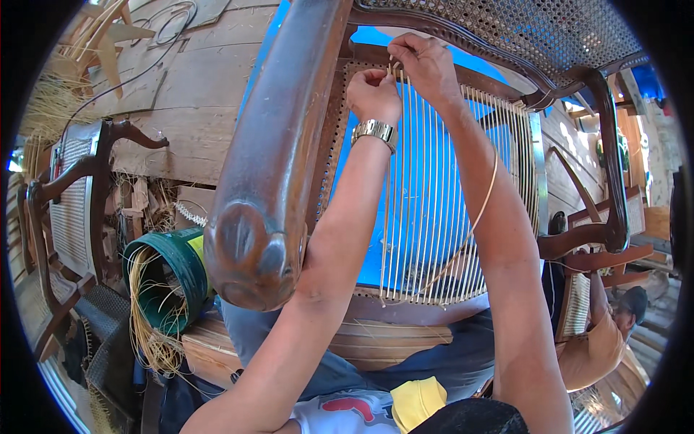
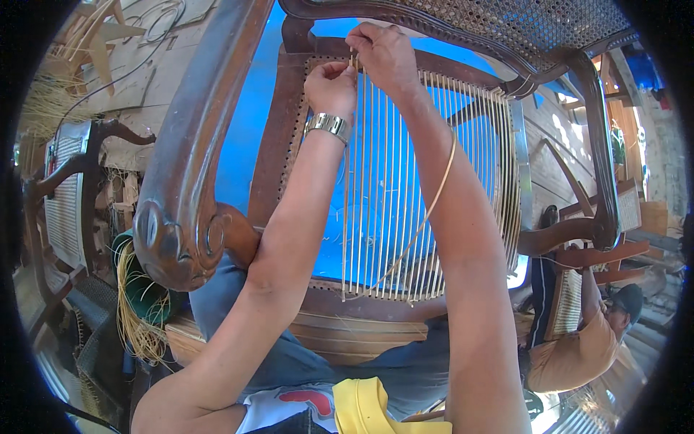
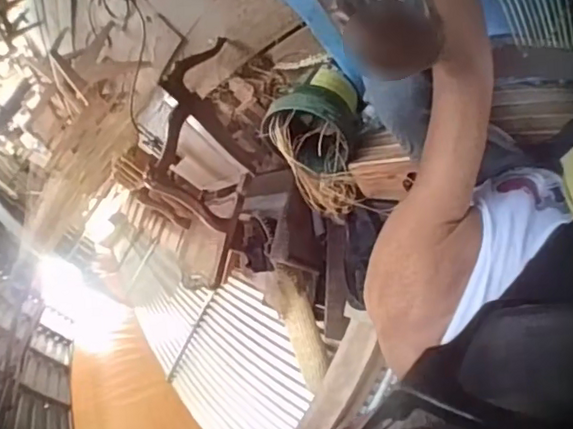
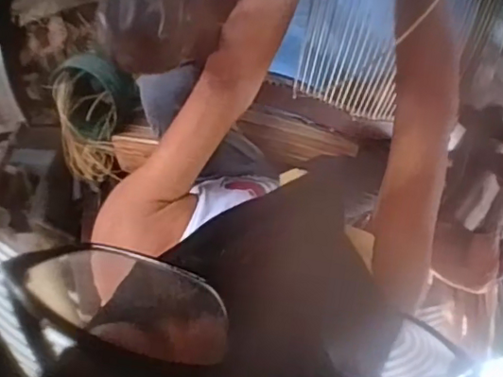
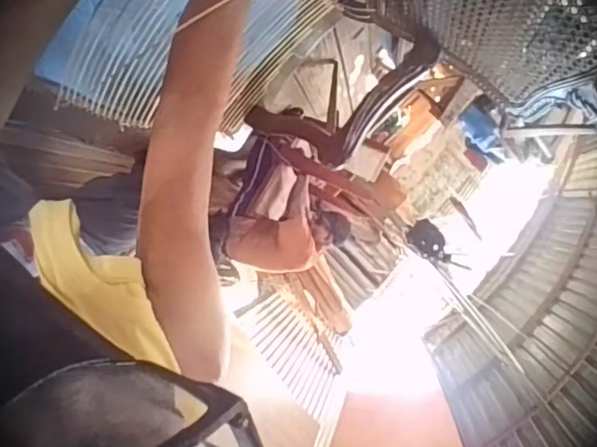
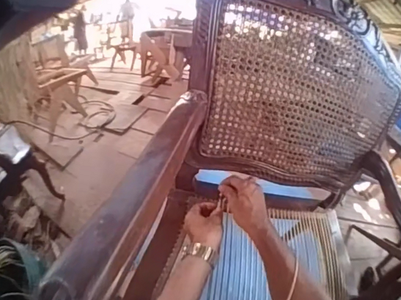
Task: Repairing a chair by weaving new straw material onto the seat frame.
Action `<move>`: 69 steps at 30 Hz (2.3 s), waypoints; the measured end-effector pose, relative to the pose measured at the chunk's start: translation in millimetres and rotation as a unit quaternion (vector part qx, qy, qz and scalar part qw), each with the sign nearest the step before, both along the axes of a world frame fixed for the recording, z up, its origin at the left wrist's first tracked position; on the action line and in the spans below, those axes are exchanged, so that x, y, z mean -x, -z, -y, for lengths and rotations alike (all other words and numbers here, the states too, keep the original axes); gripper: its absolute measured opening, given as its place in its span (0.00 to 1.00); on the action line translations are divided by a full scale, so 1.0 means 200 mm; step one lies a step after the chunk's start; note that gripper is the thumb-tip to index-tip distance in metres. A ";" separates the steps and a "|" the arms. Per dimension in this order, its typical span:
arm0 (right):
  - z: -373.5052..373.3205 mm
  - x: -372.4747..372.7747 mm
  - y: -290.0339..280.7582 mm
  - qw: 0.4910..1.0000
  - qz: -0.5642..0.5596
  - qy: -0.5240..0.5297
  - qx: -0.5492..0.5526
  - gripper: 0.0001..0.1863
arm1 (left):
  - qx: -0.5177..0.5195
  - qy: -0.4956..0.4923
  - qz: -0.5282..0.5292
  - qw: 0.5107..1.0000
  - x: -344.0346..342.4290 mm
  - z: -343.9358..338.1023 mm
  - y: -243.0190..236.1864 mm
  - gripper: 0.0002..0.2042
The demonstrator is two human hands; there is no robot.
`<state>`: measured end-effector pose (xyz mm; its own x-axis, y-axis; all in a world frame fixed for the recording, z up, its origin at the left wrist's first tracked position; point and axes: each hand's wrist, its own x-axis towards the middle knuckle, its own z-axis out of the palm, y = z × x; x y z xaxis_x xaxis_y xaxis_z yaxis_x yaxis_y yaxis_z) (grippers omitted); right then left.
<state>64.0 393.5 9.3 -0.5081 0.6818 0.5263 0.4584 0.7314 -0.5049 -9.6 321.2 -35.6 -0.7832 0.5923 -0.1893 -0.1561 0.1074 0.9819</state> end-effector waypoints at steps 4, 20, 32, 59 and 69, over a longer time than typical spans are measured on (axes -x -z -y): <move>-0.03 -0.01 0.06 0.999 0.026 0.014 -0.017 0.11 | -0.007 -0.005 0.009 1.000 -0.01 0.00 -0.01 0.05; 0.03 0.00 0.08 0.988 -0.039 0.110 0.099 0.15 | -0.009 -0.016 0.026 0.999 -0.03 -0.01 -0.01 0.05; 0.05 0.02 0.04 0.986 0.040 0.139 0.088 0.15 | -0.021 -0.021 0.031 0.999 -0.03 0.00 -0.04 0.06; 0.03 0.03 0.11 0.992 0.003 0.114 0.060 0.13 | 0.000 -0.031 -0.020 0.999 -0.02 0.00 -0.03 0.07; 0.02 0.05 0.08 0.974 0.110 0.196 0.022 0.17 | -0.013 -0.027 -0.014 0.999 -0.03 0.01 -0.05 0.06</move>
